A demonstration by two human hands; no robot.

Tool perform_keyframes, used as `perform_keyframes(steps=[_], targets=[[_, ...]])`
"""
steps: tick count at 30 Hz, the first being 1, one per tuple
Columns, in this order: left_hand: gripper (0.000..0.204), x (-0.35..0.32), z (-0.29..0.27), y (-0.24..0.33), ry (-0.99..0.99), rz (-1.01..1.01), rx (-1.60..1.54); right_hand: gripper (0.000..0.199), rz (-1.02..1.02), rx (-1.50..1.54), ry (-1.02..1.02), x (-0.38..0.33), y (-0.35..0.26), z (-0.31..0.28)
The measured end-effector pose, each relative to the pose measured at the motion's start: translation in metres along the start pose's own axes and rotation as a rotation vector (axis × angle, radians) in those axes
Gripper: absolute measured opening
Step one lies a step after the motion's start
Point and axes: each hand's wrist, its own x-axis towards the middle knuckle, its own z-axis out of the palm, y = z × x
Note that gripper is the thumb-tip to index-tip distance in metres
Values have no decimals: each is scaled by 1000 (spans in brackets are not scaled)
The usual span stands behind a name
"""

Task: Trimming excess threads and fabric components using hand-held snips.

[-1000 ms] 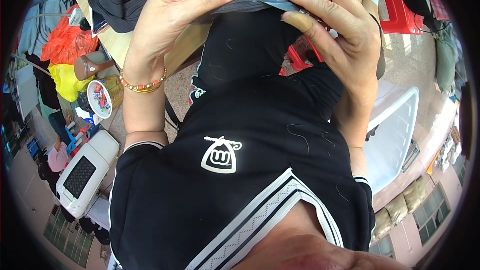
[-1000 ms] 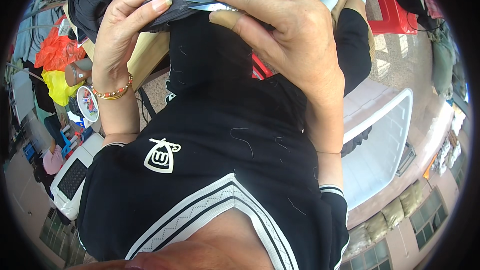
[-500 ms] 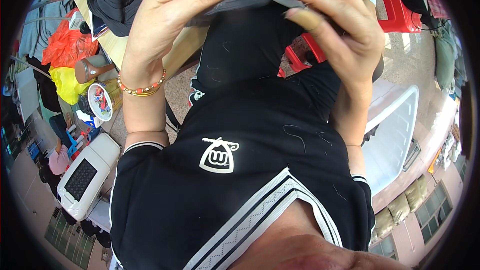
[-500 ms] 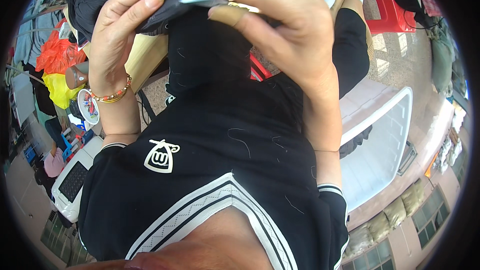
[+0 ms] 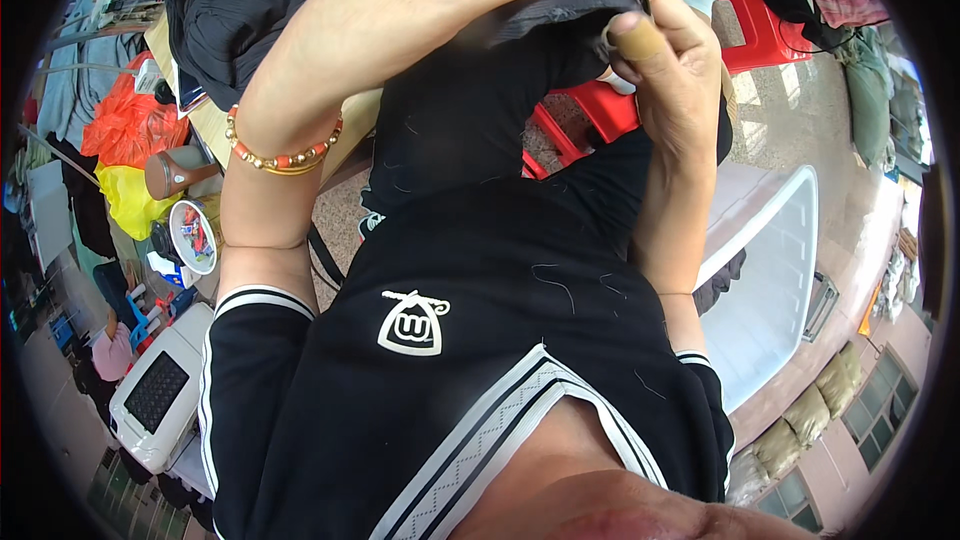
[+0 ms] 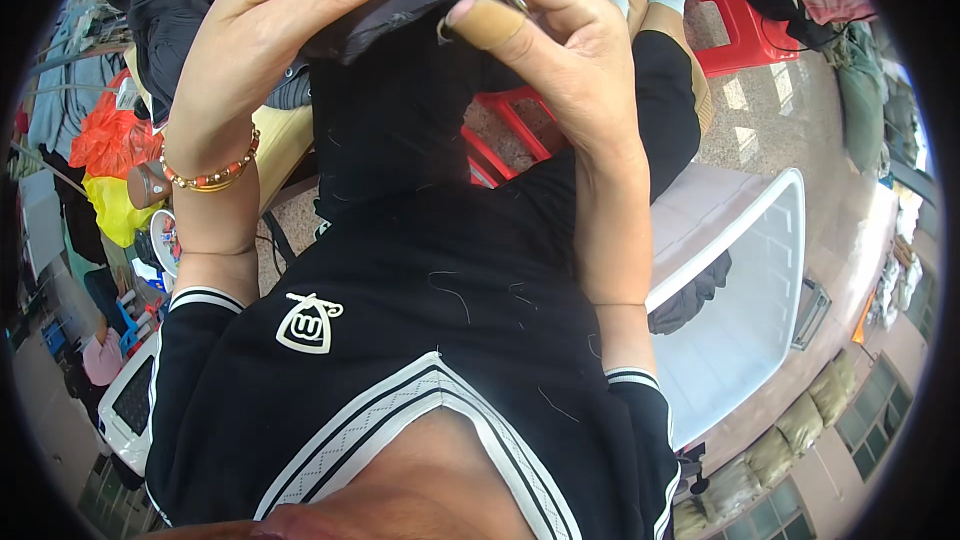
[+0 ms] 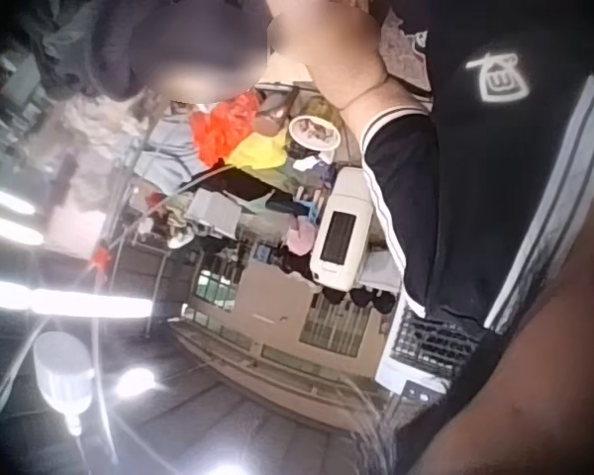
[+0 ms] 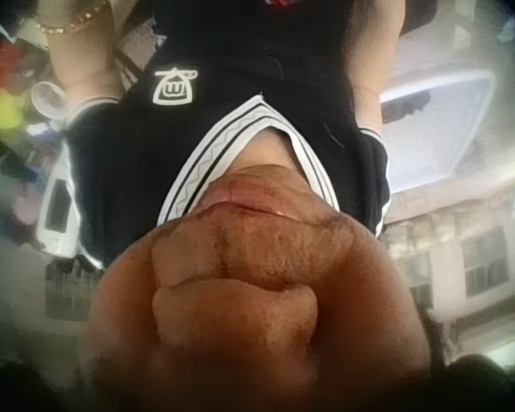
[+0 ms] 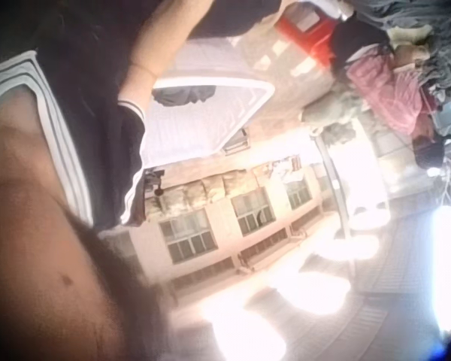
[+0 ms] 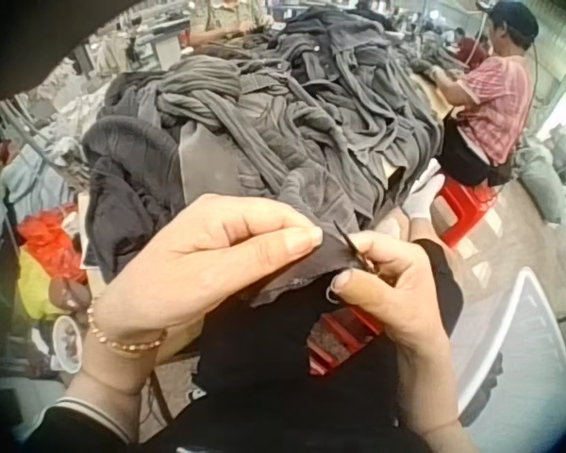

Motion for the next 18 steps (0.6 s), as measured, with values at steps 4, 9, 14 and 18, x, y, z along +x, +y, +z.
perform_keyframes(steps=[4, 9, 14, 18], targets=[[20, -1, 0, 13, 173, -331, 234, 18, -44, -31, 107, -8, 1, -15], [25, -18, -42, -3, 78, -147, 656, 15, -57, -81, 137, -15, -3, -38], [26, -34, -50, -9, 207, -236, 574, 18, -66, -54, 175, -20, 4, -45], [22, -44, -59, -13, 260, -293, 519, 11, -51, -155, 218, -24, 2, -51]])
